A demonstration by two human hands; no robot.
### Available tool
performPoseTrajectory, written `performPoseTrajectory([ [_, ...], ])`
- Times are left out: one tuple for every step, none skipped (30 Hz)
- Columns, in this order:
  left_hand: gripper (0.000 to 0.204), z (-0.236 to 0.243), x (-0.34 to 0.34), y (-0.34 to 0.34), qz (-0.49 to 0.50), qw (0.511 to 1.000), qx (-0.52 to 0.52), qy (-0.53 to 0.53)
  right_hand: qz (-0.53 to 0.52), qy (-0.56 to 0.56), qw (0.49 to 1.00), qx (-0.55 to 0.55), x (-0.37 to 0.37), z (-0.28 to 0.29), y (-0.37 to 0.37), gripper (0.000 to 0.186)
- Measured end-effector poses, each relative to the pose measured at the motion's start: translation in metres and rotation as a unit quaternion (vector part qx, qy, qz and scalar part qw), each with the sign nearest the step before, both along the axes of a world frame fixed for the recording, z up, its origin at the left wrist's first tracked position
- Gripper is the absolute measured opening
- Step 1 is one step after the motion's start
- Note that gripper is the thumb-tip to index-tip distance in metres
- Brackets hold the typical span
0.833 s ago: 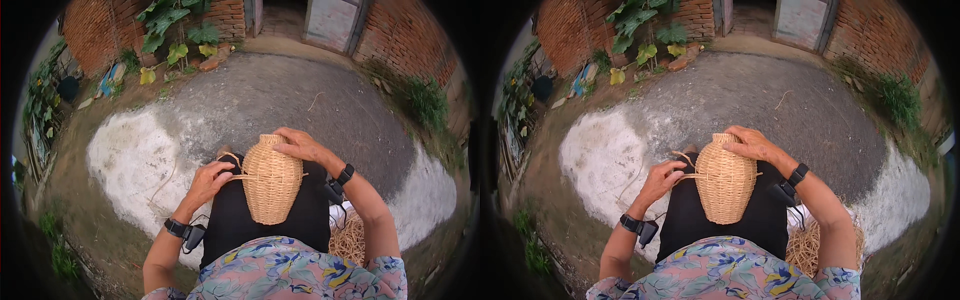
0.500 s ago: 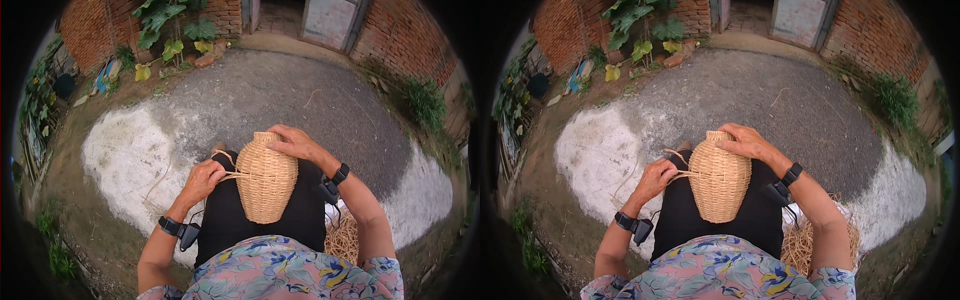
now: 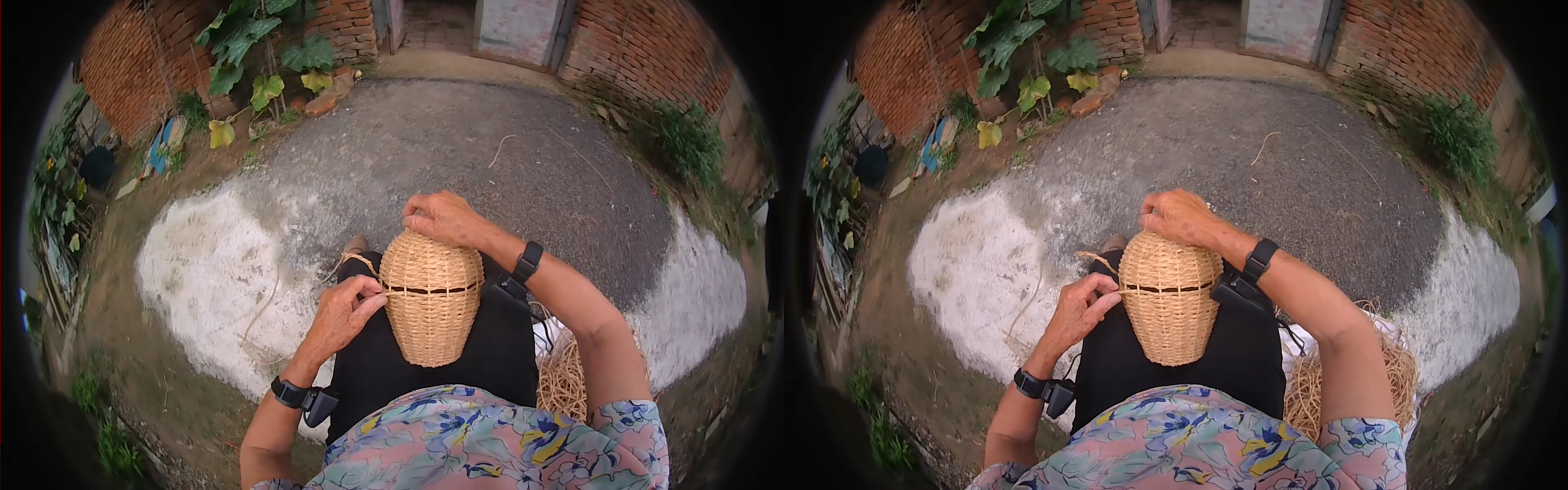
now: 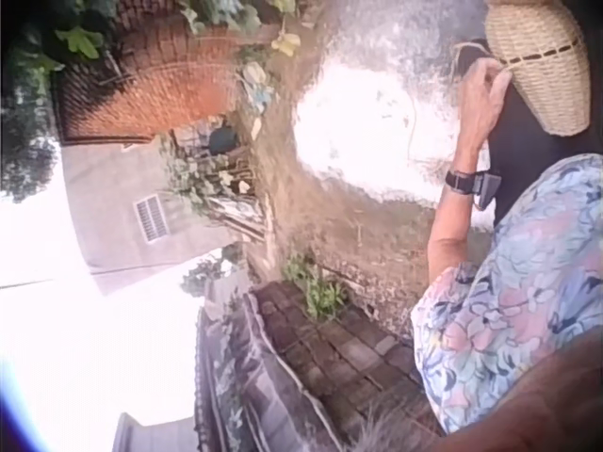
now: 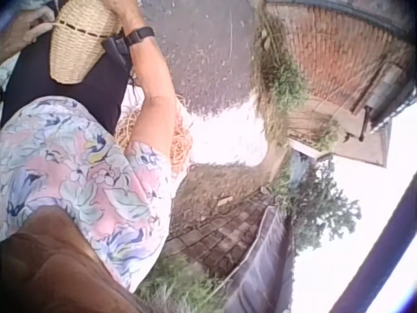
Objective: Weave a basket using dried plant fibers or straw.
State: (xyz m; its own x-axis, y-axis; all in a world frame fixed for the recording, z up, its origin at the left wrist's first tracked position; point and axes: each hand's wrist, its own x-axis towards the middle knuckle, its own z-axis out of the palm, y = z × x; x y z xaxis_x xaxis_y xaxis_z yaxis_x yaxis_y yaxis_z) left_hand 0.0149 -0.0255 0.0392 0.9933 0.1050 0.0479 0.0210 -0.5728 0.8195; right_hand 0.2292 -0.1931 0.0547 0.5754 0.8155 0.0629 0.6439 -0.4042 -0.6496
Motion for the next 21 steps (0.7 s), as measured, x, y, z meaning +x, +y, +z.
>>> performPoseTrajectory([
  [0.021,0.001,0.002,0.0,0.001,1.0,0.004,-0.021,0.002,0.003,1.0,-0.001,-0.003,0.003,0.004,0.036],
  [0.02,0.001,0.003,0.001,0.003,0.999,0.009,-0.041,0.002,-0.04,0.999,-0.025,-0.007,0.007,0.007,0.034],
  [0.02,-0.001,0.003,0.003,0.005,0.999,0.008,-0.038,0.002,-0.082,0.995,-0.049,-0.009,0.009,0.01,0.032],
  [0.019,-0.004,0.004,0.006,0.0,0.999,0.014,-0.038,0.004,-0.081,0.995,-0.049,-0.009,0.008,0.013,0.032],
  [0.02,-0.007,0.005,0.008,-0.005,0.999,0.019,-0.038,-0.015,-0.067,0.996,-0.061,-0.008,0.007,0.016,0.032],
  [0.02,-0.009,0.007,0.009,-0.003,0.999,0.018,-0.037,-0.033,-0.054,0.995,-0.072,-0.007,0.006,0.019,0.031],
  [0.02,-0.01,0.008,0.009,0.005,0.998,0.044,-0.05,-0.026,-0.054,0.995,-0.075,-0.007,0.002,0.02,0.031],
  [0.021,-0.012,0.007,0.009,0.014,0.995,0.07,-0.062,-0.034,-0.064,0.996,-0.057,-0.008,-0.003,0.019,0.031],
  [0.021,-0.016,0.005,0.007,0.021,0.996,0.068,-0.062,-0.041,-0.075,0.996,-0.04,-0.009,-0.006,0.018,0.03],
  [0.022,-0.019,0.006,0.006,0.022,0.996,0.059,-0.064,-0.035,-0.08,0.995,-0.04,-0.009,-0.006,0.018,0.03],
  [0.023,-0.02,0.006,0.006,0.023,0.996,0.05,-0.068,-0.051,-0.06,0.996,-0.029,-0.011,-0.005,0.017,0.031],
  [0.021,-0.02,0.003,0.007,0.026,0.996,0.054,-0.071,-0.067,-0.041,0.997,-0.019,-0.012,-0.003,0.017,0.032],
  [0.021,-0.017,-0.001,0.006,0.03,0.996,0.05,-0.073,-0.064,-0.044,0.997,-0.023,-0.014,0.0,0.013,0.032],
  [0.02,-0.012,-0.008,0.003,0.012,0.994,0.082,-0.071,-0.068,-0.029,0.997,-0.008,-0.017,0.005,0.009,0.033],
  [0.02,-0.01,-0.014,0.0,-0.006,0.991,0.114,-0.069,-0.073,-0.013,0.997,0.006,-0.018,0.009,0.005,0.035],
  [0.022,-0.011,-0.024,-0.005,-0.031,0.996,0.069,-0.039,-0.066,-0.016,0.998,0.002,-0.02,0.012,-0.001,0.035],
  [0.022,-0.011,-0.031,-0.011,-0.025,0.997,0.065,-0.041,-0.072,0.026,0.997,0.027,-0.02,0.014,-0.008,0.036],
  [0.025,-0.011,-0.036,-0.019,-0.012,0.987,-0.138,0.083,-0.079,0.067,0.993,0.052,-0.02,0.015,-0.014,0.038],
  [0.029,-0.012,-0.041,-0.025,-0.002,0.922,-0.331,0.2,-0.073,0.065,0.994,0.049,-0.02,0.017,-0.019,0.038],
  [0.035,-0.023,-0.044,-0.029,0.035,0.906,-0.384,0.173,-0.063,0.111,0.989,0.07,-0.019,0.018,-0.024,0.039],
  [0.035,-0.025,-0.045,-0.031,0.038,0.905,-0.387,0.17,-0.054,0.157,0.982,0.09,-0.02,0.019,-0.026,0.04],
])
